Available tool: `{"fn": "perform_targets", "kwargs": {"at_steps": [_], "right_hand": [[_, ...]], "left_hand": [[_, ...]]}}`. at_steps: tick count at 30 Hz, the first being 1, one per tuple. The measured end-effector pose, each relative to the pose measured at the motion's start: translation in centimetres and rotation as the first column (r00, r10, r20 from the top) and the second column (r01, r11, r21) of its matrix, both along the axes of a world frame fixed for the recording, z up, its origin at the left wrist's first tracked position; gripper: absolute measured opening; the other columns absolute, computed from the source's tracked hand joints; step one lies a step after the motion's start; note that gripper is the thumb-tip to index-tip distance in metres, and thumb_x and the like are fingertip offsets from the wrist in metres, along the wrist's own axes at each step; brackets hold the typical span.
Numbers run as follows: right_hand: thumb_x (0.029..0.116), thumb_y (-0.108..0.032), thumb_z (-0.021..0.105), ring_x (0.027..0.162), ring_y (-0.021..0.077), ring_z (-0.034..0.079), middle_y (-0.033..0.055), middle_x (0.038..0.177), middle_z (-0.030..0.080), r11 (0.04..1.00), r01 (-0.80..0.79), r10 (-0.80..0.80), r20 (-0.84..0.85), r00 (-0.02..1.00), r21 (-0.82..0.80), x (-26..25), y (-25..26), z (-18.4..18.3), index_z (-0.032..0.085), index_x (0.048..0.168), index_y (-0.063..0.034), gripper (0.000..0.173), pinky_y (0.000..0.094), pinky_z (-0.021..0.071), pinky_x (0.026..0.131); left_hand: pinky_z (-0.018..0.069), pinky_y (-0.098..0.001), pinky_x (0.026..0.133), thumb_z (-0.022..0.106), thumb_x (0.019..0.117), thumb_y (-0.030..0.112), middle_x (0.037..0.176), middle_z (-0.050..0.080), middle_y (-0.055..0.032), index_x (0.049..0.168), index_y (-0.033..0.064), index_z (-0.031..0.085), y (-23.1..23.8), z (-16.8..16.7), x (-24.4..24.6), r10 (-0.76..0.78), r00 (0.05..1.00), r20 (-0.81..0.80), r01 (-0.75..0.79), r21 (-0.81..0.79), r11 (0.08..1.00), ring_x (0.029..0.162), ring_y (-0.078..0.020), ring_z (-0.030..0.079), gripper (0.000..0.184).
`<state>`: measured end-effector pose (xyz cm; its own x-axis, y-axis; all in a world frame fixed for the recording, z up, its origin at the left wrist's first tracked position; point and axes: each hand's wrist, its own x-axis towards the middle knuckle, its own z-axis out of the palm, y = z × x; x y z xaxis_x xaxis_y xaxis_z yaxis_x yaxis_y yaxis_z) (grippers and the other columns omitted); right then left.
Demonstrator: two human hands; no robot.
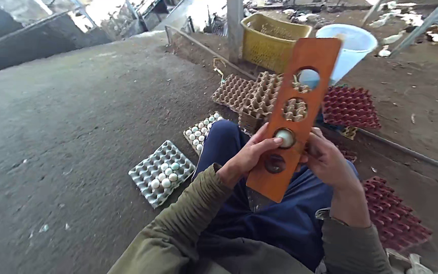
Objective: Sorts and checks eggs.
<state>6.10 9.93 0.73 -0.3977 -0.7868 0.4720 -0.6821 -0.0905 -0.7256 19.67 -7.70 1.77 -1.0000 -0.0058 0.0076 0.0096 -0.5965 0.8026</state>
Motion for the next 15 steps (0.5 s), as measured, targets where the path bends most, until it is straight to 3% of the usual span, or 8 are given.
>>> {"fn": "perform_targets", "kwargs": {"at_steps": [3, 5, 7, 9, 11, 15], "right_hand": [[0.0961, -0.032, 0.066, 0.109, 0.0036, 0.062, 0.0024, 0.113, 0.067, 0.999, -0.001, 0.004, -0.077, 0.997, 0.035, -0.7, -0.6, 0.2, 0.064, 0.123, -0.0038, 0.039, 0.0224, 0.0546, 0.095], [0.0975, -0.040, 0.067, 0.110, -0.0028, 0.063, -0.0032, 0.117, 0.068, 1.000, -0.010, 0.011, -0.046, 0.999, 0.009, -0.4, -1.1, -0.3, 0.060, 0.130, -0.0062, 0.048, 0.0194, 0.0544, 0.097], [0.0940, -0.049, 0.070, 0.109, -0.0096, 0.062, -0.0203, 0.121, 0.067, 1.000, -0.013, 0.014, 0.055, 0.998, -0.012, 0.1, -1.7, -1.2, 0.055, 0.137, -0.0233, 0.053, 0.0155, 0.0545, 0.095], [0.0887, -0.048, 0.075, 0.110, -0.0104, 0.062, -0.0278, 0.123, 0.064, 1.000, -0.020, 0.022, 0.147, 0.989, -0.018, 0.5, -2.1, -1.9, 0.053, 0.139, -0.0330, 0.057, 0.0143, 0.0540, 0.094], [0.0881, -0.046, 0.077, 0.115, -0.0109, 0.059, -0.0290, 0.128, 0.062, 0.999, -0.021, 0.015, 0.159, 0.987, 0.039, 0.7, -2.1, -2.0, 0.051, 0.142, -0.0341, 0.061, 0.0138, 0.0520, 0.098], [0.0976, -0.040, 0.067, 0.121, -0.0109, 0.055, -0.0210, 0.131, 0.061, 0.978, 0.069, -0.052, -0.091, 0.995, 0.195, -0.7, -1.5, -2.0, 0.053, 0.140, -0.0247, 0.048, 0.0158, 0.0470, 0.105]], "left_hand": [[0.0638, -0.0386, 0.076, 0.042, 0.1032, 0.020, 0.109, 0.070, -0.0120, 0.153, 0.0131, 0.026, -0.8, -0.9, -0.4, -0.022, 1.000, -0.014, 0.022, 0.006, 1.000, 0.090, -0.0234, 0.073, 0.052], [0.0637, -0.0344, 0.071, 0.040, 0.1039, 0.016, 0.109, 0.069, -0.0095, 0.152, 0.0099, 0.025, -1.1, -1.8, -0.7, -0.037, 0.998, -0.041, 0.040, 0.060, 0.997, 0.085, -0.0193, 0.073, 0.051], [0.0627, -0.0309, 0.068, 0.039, 0.1036, 0.013, 0.110, 0.067, -0.0080, 0.155, 0.0084, 0.018, -1.5, -2.7, -1.0, -0.070, 0.995, -0.066, 0.077, 0.115, 0.990, 0.082, -0.0159, 0.071, 0.056], [0.0624, -0.0307, 0.065, 0.040, 0.1033, 0.012, 0.111, 0.067, -0.0086, 0.157, 0.0104, 0.015, -2.1, -3.5, -1.1, -0.117, 0.991, -0.070, 0.128, 0.173, 0.977, 0.080, -0.0160, 0.071, 0.059], [0.0620, -0.0318, 0.065, 0.041, 0.1027, 0.011, 0.115, 0.065, -0.0103, 0.159, 0.0119, 0.012, -2.7, -4.2, -1.3, -0.166, 0.983, -0.079, 0.179, 0.207, 0.962, 0.081, -0.0168, 0.071, 0.064], [0.0599, -0.0291, 0.063, 0.047, 0.1025, 0.008, 0.123, 0.061, -0.0144, 0.160, 0.0067, 0.016, -4.3, -4.8, -2.4, -0.182, 0.976, -0.121, 0.201, 0.175, 0.964, 0.080, -0.0142, 0.068, 0.065]]}}
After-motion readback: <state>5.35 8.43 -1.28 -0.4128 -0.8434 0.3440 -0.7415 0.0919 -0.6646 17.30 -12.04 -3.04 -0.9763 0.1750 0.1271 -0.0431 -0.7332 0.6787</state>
